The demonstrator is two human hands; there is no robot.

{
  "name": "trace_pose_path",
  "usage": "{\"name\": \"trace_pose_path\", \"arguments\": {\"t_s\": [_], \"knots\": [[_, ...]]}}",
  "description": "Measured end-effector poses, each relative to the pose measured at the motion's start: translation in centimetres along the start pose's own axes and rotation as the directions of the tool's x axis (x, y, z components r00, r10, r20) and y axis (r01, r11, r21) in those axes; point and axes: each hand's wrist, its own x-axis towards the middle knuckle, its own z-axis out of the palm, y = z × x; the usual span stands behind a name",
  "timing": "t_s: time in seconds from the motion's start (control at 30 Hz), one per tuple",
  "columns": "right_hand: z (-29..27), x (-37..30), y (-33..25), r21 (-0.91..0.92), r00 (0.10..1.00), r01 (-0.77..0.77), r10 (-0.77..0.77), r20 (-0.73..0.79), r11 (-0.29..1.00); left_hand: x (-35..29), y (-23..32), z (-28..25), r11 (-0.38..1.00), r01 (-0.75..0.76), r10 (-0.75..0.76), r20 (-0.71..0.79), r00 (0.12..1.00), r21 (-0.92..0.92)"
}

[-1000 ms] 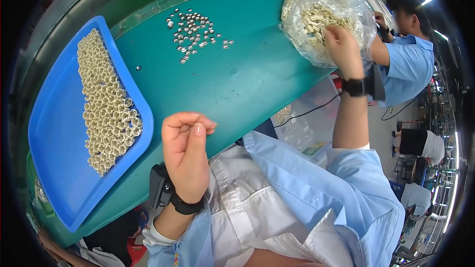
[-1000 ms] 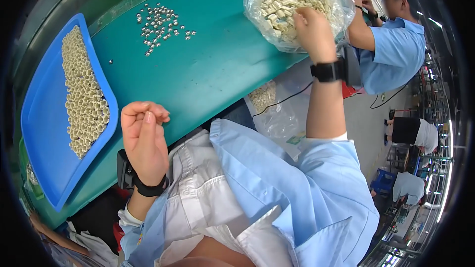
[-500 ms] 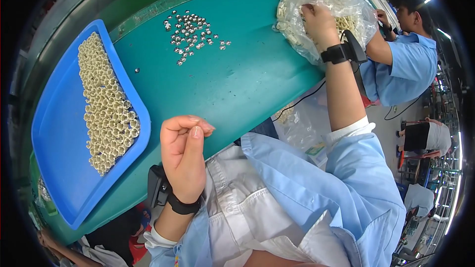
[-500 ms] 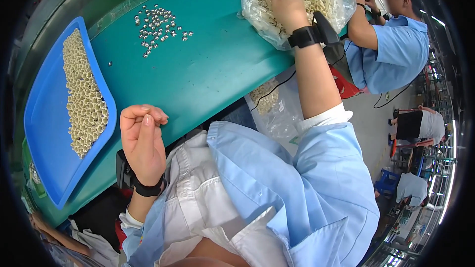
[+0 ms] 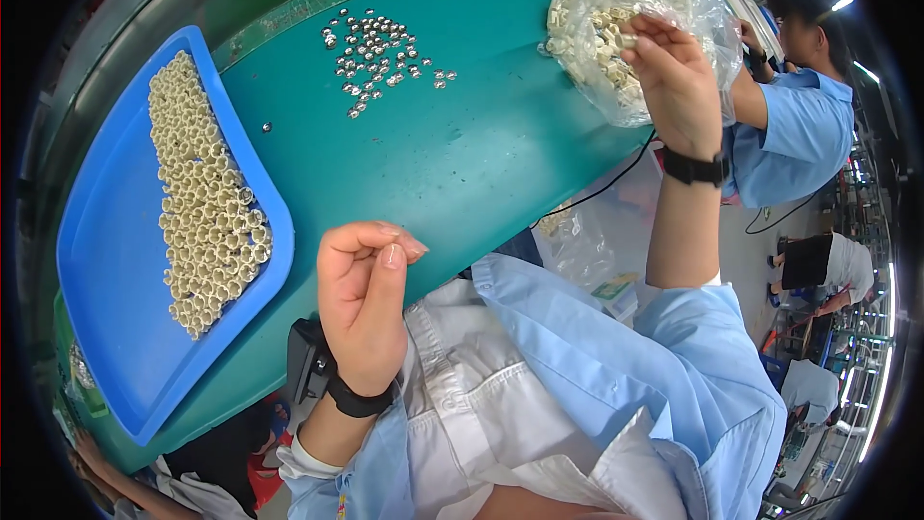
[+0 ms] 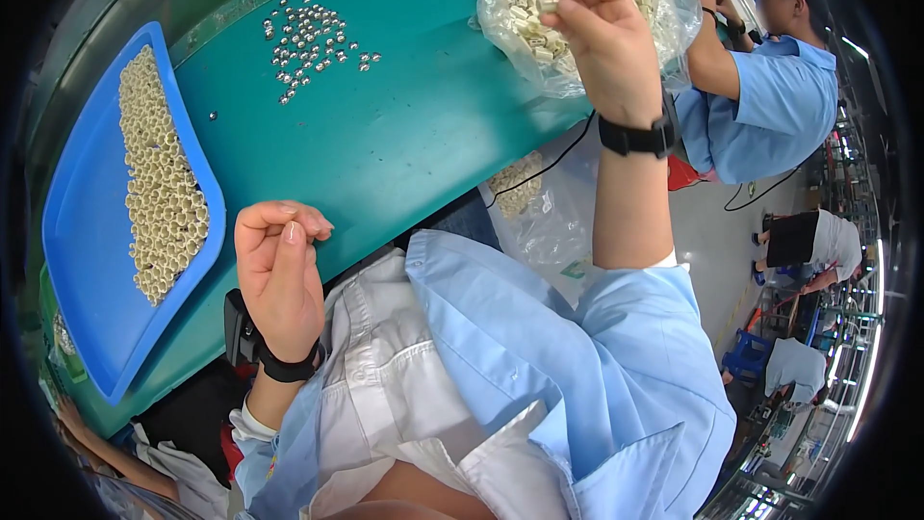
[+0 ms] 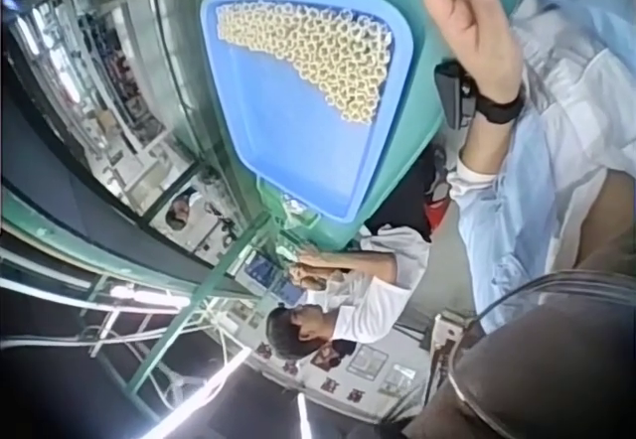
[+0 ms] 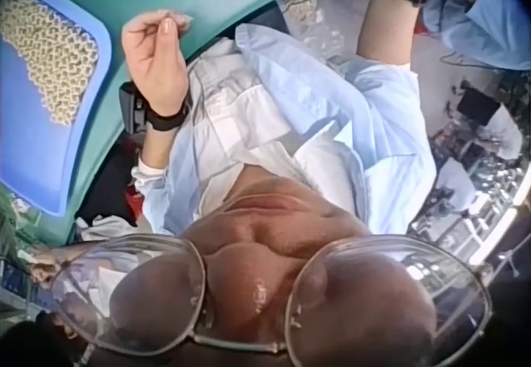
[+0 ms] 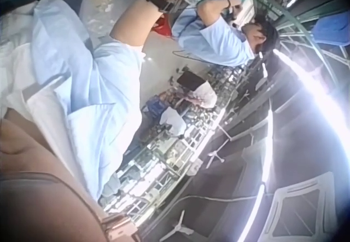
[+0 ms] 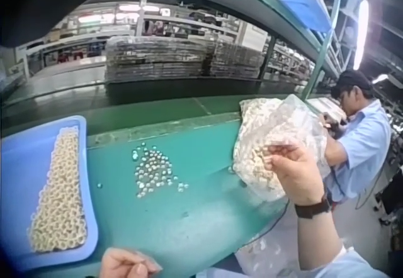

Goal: Assembling small gold-colored cylindrical components by inserting tiny silver pins into them at a factory workbench.

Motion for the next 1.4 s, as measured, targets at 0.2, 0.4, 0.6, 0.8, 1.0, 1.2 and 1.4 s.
{"name": "trace_pose_path", "arguments": {"t_s": [0.2,0.4,0.6,0.8,1.0,1.2,1.4], "knots": [[5.4,-3.9,-2.1,0.204,0.942,-0.084,0.011,0.335,0.975,0.1,-0.1,0.2,0.998,0.035,-0.036,0.014,0.999,0.058],[12.9,-6.0,-1.1,0.066,0.805,-0.016,-0.026,0.593,0.998,0.6,0.5,1.0,0.996,0.079,-0.08,0.031,0.996,0.031],[15.4,-6.7,-0.1,-0.117,0.675,0.379,-0.187,0.714,0.918,0.3,-0.7,-0.2,0.993,0.024,-0.022,0.023,0.999,-0.114],[15.6,-7.1,-0.1,-0.089,0.651,0.385,-0.202,0.732,0.919,0.2,-0.5,-0.4,0.99,0.026,-0.026,0.004,1.0,-0.142],[14.1,-4.0,0.4,-0.323,0.73,0.513,-0.207,0.652,0.795,0.2,-0.4,-0.6,0.995,0.031,-0.033,-0.027,0.999,-0.094],[10.6,1.8,5.0,-0.722,0.81,0.549,-0.052,0.585,0.421,0.4,-0.5,-0.7,0.996,0.004,-0.006,-0.019,1.0,-0.093],[10.9,1.9,5.3,-0.654,0.704,0.665,-0.008,0.71,0.361,0.3,-0.3,-0.5,0.995,0.036,-0.036,-0.004,0.999,-0.095]]}}
